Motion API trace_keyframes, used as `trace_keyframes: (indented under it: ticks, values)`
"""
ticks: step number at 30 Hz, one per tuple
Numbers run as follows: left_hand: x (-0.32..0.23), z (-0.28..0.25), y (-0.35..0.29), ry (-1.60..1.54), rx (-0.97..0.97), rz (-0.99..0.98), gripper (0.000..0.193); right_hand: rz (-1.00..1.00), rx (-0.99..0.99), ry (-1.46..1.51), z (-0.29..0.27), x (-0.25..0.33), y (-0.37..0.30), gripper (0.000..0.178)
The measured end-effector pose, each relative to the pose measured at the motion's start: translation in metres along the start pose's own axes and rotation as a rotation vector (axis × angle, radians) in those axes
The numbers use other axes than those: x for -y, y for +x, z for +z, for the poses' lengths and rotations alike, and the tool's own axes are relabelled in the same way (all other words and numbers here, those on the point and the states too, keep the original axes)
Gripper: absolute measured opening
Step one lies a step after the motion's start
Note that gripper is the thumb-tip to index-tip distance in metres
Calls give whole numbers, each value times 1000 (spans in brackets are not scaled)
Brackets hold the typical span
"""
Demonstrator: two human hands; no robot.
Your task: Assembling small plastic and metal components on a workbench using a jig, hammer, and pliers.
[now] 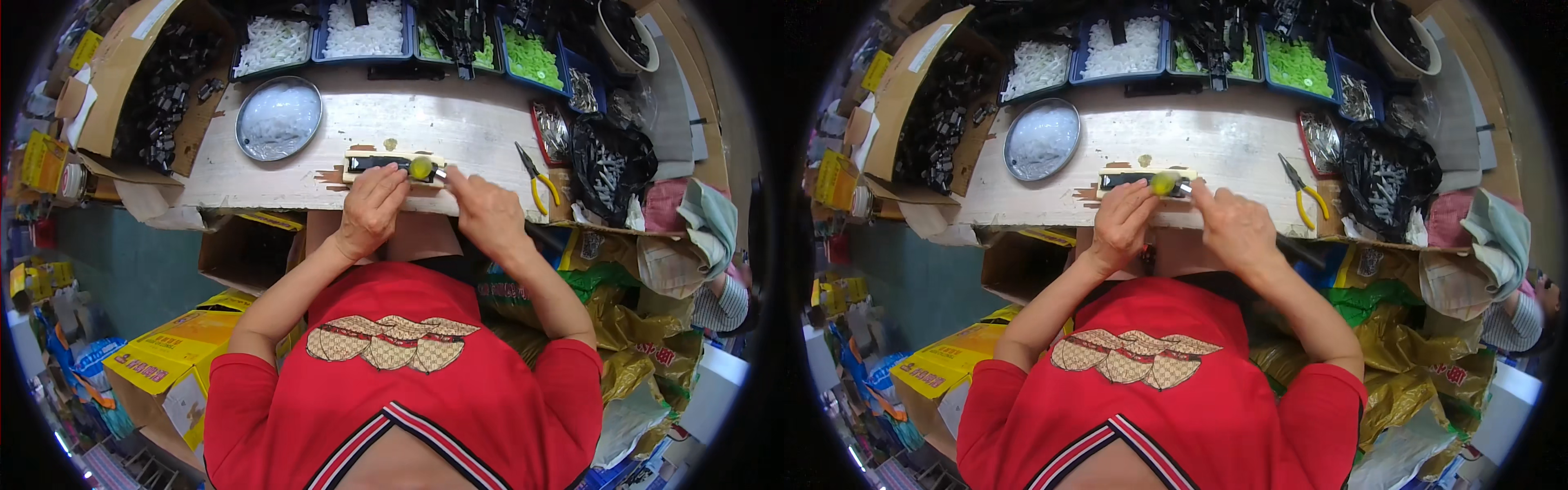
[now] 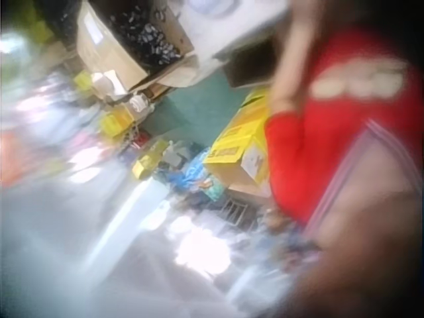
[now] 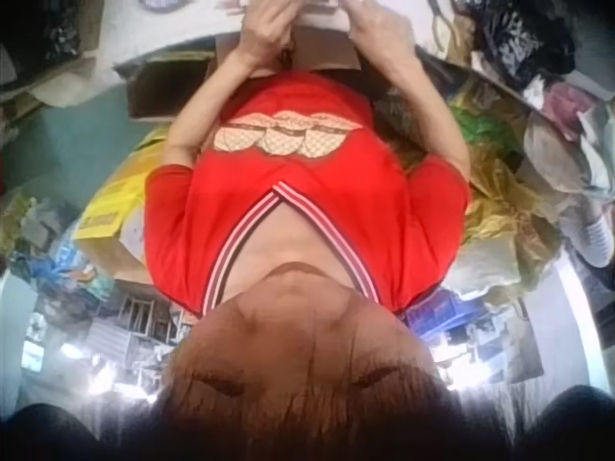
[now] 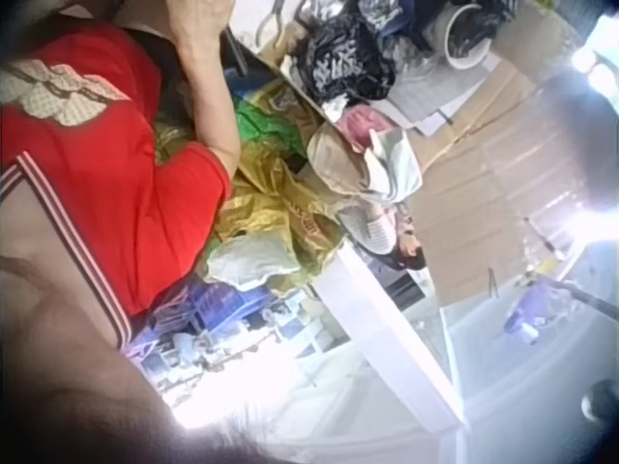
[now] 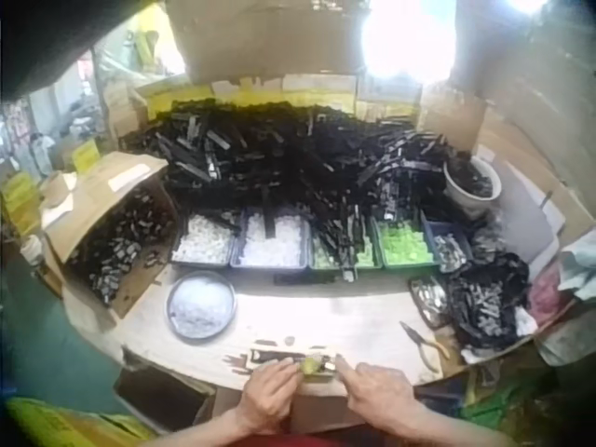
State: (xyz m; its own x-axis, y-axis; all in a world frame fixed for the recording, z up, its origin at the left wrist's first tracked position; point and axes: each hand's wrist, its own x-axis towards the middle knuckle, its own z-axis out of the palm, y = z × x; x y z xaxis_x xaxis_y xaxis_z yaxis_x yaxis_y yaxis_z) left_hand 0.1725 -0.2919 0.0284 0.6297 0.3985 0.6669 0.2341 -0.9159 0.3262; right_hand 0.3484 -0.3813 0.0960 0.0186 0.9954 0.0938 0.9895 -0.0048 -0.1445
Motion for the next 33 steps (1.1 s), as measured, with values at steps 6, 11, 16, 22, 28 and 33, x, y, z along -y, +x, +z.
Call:
trace_keyframes:
  ticks: [6, 11, 16, 22, 28, 33]
  values:
    - [17, -4, 23, -22, 112, -57, 34, 218, -172, -183, 18, -49, -13, 23]
    - [32, -8, 29, -155, 195, -23, 33, 218, -344, -104, 27, -97, -24, 25]
    - [38, -22, 47, -1030, 36, -836, 31, 434, -137, -319, 14, -111, -31, 23]
    - [37, -27, 50, -1334, 34, -1034, 37, 335, -211, -330, 31, -132, -32, 19]
    - [23, -35, 50, -1548, 48, -1098, 42, 162, -439, 43, 14, -114, -24, 19]
    - [10, -28, 49, -1559, 100, -1078, 45, 96, -215, 796, 1, -59, 7, 19]
